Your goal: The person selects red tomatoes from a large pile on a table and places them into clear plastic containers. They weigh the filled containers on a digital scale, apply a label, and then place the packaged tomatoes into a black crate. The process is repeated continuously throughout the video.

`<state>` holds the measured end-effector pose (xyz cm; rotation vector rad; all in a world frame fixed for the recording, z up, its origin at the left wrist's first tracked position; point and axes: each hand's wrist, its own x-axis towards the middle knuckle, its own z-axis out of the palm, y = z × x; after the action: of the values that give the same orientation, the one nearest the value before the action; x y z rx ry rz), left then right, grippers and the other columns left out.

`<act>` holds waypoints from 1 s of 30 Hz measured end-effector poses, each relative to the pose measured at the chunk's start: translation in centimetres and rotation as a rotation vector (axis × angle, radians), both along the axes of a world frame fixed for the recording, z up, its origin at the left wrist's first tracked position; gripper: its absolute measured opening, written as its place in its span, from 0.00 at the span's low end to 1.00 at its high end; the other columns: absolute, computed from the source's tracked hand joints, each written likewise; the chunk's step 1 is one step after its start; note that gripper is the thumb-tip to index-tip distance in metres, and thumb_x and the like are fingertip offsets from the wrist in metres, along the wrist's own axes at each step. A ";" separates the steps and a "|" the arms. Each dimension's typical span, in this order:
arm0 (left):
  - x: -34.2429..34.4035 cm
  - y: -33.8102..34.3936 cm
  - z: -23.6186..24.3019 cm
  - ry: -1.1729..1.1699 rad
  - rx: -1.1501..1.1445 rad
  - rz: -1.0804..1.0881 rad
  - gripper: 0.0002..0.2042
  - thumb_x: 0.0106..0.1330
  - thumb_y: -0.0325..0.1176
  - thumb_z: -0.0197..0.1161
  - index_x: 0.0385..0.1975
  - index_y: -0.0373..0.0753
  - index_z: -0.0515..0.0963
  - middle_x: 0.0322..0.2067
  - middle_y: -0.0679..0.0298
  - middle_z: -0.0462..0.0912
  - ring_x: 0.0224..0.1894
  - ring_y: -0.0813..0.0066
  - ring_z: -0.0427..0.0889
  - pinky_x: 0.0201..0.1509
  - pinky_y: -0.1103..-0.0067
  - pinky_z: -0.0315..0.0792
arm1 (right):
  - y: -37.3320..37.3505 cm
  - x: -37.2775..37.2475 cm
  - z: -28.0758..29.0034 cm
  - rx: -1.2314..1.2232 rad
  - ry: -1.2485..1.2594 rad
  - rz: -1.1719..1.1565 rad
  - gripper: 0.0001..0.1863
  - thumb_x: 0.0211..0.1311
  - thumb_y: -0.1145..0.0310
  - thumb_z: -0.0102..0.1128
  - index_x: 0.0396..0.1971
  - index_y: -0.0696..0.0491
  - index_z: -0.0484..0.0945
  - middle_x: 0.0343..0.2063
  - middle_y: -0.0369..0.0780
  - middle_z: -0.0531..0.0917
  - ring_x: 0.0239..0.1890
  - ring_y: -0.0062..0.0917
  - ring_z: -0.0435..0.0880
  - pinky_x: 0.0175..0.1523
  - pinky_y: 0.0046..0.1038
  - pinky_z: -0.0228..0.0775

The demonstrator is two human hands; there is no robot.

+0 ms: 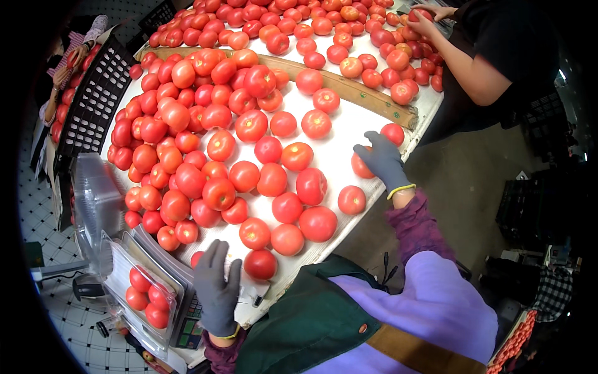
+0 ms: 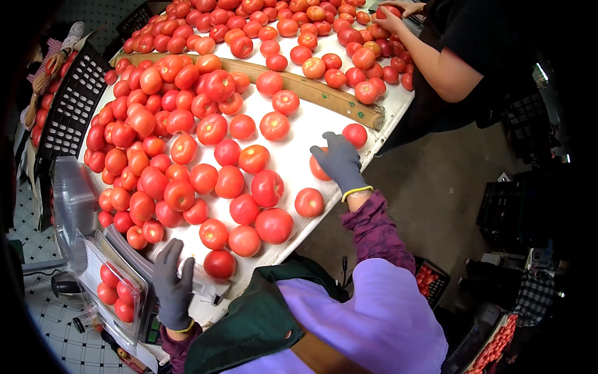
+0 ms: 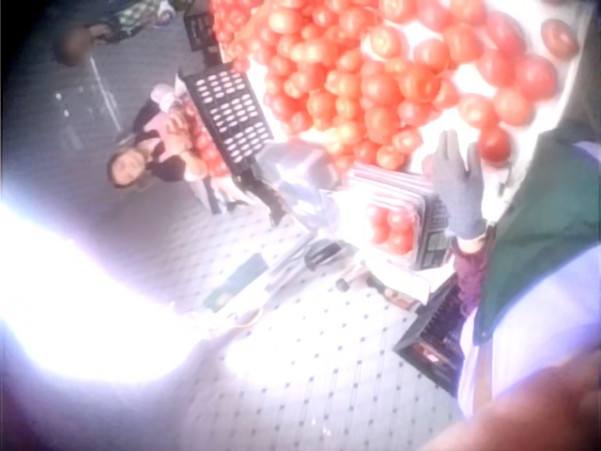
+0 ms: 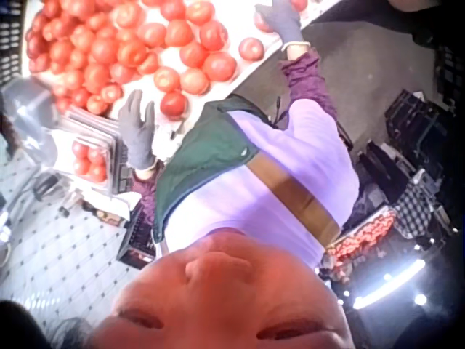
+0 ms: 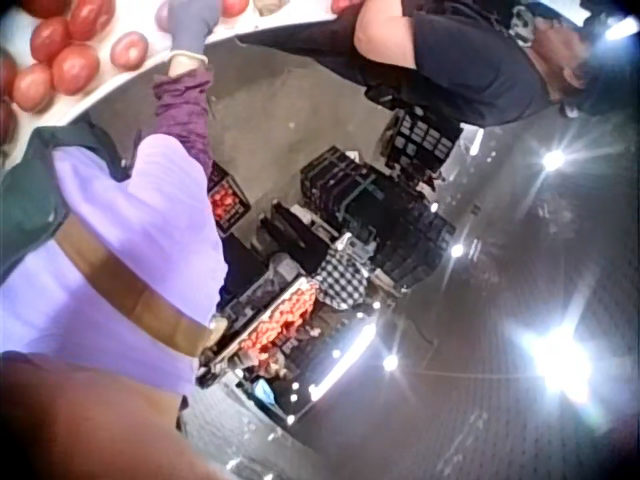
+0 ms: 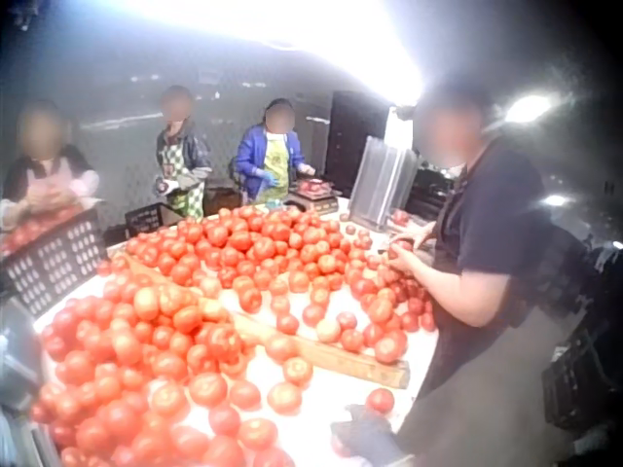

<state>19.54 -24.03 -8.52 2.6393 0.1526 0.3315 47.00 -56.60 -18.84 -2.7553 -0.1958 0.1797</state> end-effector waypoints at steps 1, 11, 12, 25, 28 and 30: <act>0.2 -0.7 -0.3 -0.003 0.000 -0.025 0.20 0.54 0.28 0.69 0.47 0.35 0.75 0.46 0.50 0.77 0.46 0.53 0.78 0.49 0.67 0.72 | 0.5 0.3 0.5 0.007 -0.055 0.017 0.30 0.52 0.52 0.62 0.53 0.50 0.70 0.47 0.46 0.76 0.46 0.41 0.77 0.50 0.40 0.69; 5.0 -4.6 -1.3 0.398 -1.319 0.126 0.15 0.68 0.31 0.53 0.52 0.31 0.71 0.46 0.55 0.78 0.47 0.64 0.79 0.51 0.73 0.73 | 12.2 4.1 0.2 0.442 0.070 0.098 0.36 0.48 0.61 0.67 0.60 0.44 0.65 0.57 0.42 0.67 0.54 0.39 0.72 0.56 0.37 0.68; 5.2 -4.7 -1.9 0.397 -1.460 0.180 0.17 0.69 0.33 0.51 0.53 0.32 0.69 0.46 0.54 0.78 0.47 0.63 0.79 0.51 0.71 0.74 | 11.9 3.0 -0.3 0.778 0.058 0.070 0.36 0.48 0.60 0.68 0.59 0.47 0.65 0.56 0.41 0.68 0.55 0.37 0.72 0.58 0.36 0.66; 1.5 -2.8 -0.8 0.166 -2.037 0.187 0.26 0.62 0.43 0.61 0.56 0.36 0.65 0.49 0.59 0.73 0.49 0.64 0.76 0.49 0.66 0.75 | -12.6 5.5 -7.0 0.088 -0.270 -0.066 0.42 0.44 0.57 0.70 0.58 0.61 0.63 0.54 0.52 0.70 0.57 0.41 0.69 0.61 0.36 0.61; -2.3 1.6 1.4 -0.075 -1.713 0.339 0.29 0.58 0.47 0.65 0.55 0.36 0.67 0.47 0.56 0.73 0.49 0.62 0.76 0.50 0.65 0.76 | -11.9 9.0 -5.7 0.270 -0.118 -0.162 0.35 0.44 0.60 0.70 0.51 0.62 0.67 0.45 0.47 0.75 0.44 0.35 0.75 0.51 0.34 0.68; -5.7 5.4 3.0 -0.320 -1.481 0.463 0.26 0.58 0.37 0.65 0.57 0.38 0.66 0.49 0.58 0.72 0.49 0.64 0.76 0.46 0.71 0.78 | -4.2 8.8 -0.6 0.134 -0.138 -0.209 0.36 0.47 0.59 0.69 0.54 0.61 0.65 0.48 0.48 0.73 0.51 0.34 0.72 0.56 0.32 0.64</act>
<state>13.87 -18.60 -5.57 1.0544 0.6156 0.5065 55.76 -60.79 -19.43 -2.6326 0.0433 -0.0770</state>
